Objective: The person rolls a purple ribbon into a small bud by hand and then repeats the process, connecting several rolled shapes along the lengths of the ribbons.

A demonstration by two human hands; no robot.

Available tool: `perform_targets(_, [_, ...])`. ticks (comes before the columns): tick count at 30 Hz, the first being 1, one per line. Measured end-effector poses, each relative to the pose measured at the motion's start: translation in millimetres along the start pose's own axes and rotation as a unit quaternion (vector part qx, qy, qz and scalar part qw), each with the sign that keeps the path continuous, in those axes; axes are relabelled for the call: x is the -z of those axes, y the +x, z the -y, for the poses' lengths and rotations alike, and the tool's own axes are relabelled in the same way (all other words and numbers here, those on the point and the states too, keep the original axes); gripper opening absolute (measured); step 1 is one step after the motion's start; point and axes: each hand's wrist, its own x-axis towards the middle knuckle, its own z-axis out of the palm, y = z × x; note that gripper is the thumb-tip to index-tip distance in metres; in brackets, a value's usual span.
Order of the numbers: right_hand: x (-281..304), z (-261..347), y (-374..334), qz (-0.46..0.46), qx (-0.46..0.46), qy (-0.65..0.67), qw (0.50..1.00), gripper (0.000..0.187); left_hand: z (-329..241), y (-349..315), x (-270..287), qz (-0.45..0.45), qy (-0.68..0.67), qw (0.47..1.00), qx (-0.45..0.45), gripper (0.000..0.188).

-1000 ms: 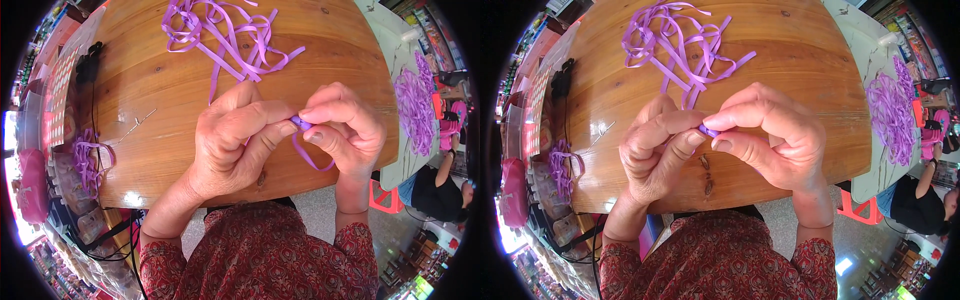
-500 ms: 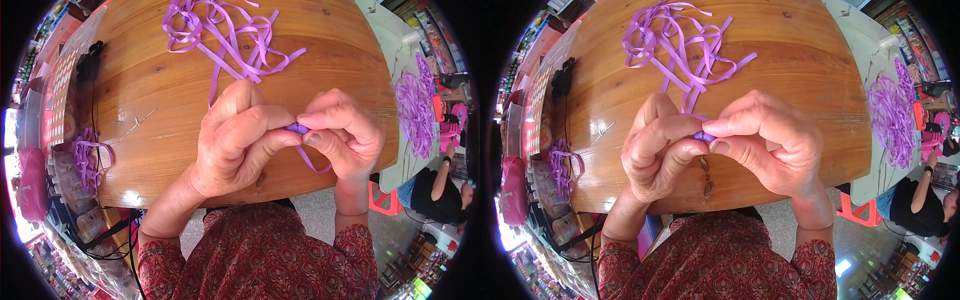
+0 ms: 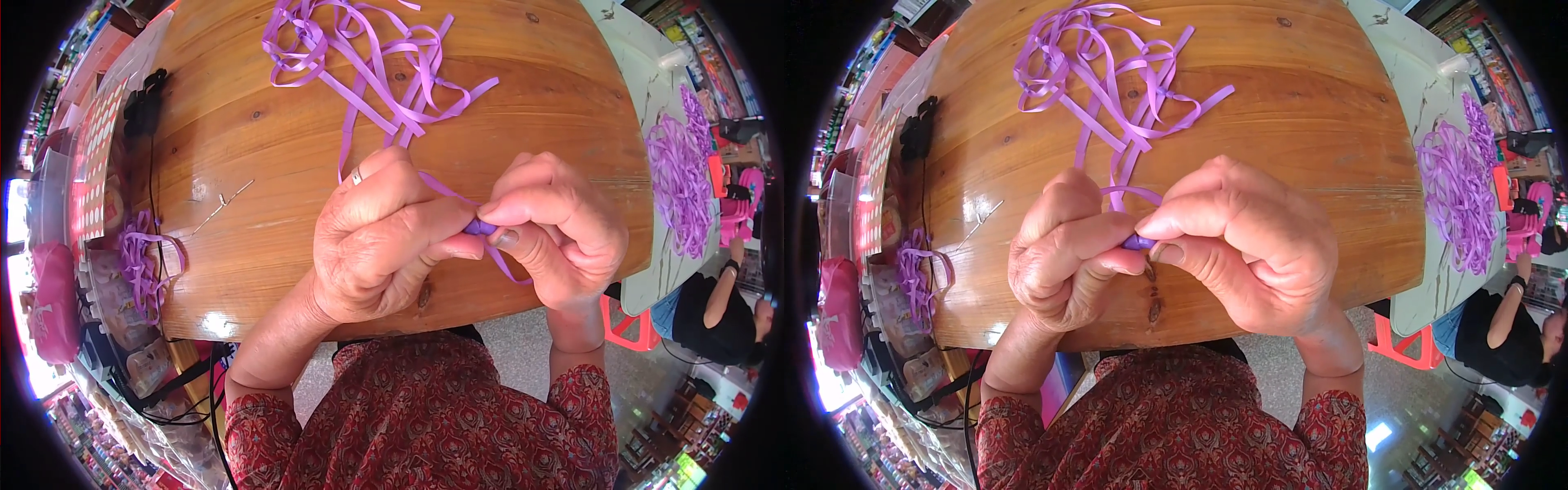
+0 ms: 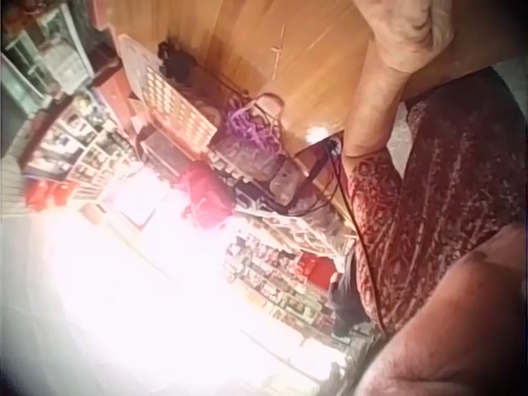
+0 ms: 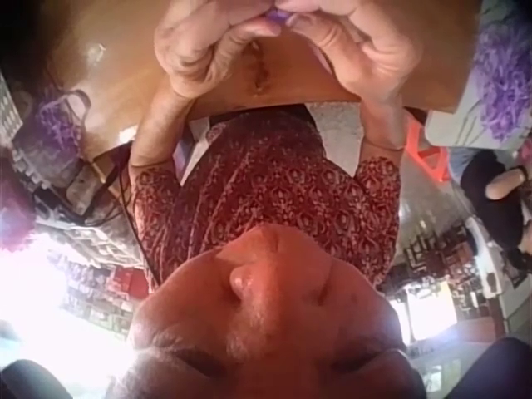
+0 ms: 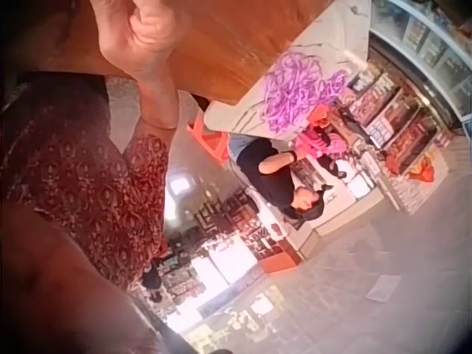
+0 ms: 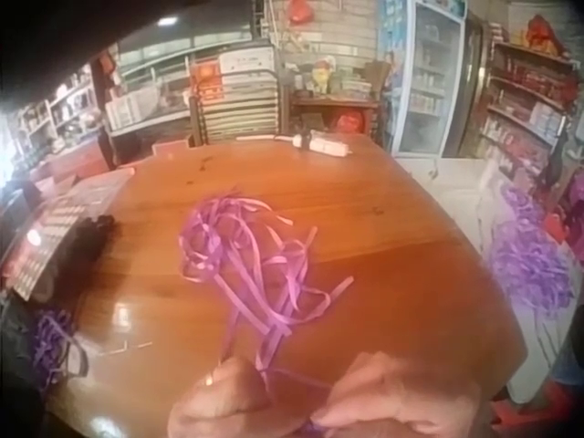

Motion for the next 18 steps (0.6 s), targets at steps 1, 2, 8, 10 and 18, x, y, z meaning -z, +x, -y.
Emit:
perform_targets(1, [0.0,0.0,-0.5,0.001,0.005,0.001,1.000,0.013,-0.9,-0.9,-0.7,-0.003,-0.015,1.000,0.006,0.026])
perform_targets(2, [0.1,0.0,-0.8,0.001,0.009,0.003,1.000,0.013,-1.3,-1.4,-1.5,-0.006,-0.030,0.999,0.013,0.026])
perform_targets(8, [2.0,-0.6,0.0,0.009,0.013,0.035,0.999,0.014,-1.2,1.0,-3.9,-0.025,-0.065,0.998,0.004,0.024])
perform_targets(10, [1.4,1.6,0.4,0.005,0.024,0.008,1.000,0.013,-1.0,-0.1,-6.3,-0.033,-0.063,0.997,0.008,0.024])
perform_targets(18, [-5.7,4.3,0.2,-0.022,0.070,-0.051,0.996,0.014,-1.3,-6.8,-8.1,-0.051,-0.095,0.994,0.022,0.024])
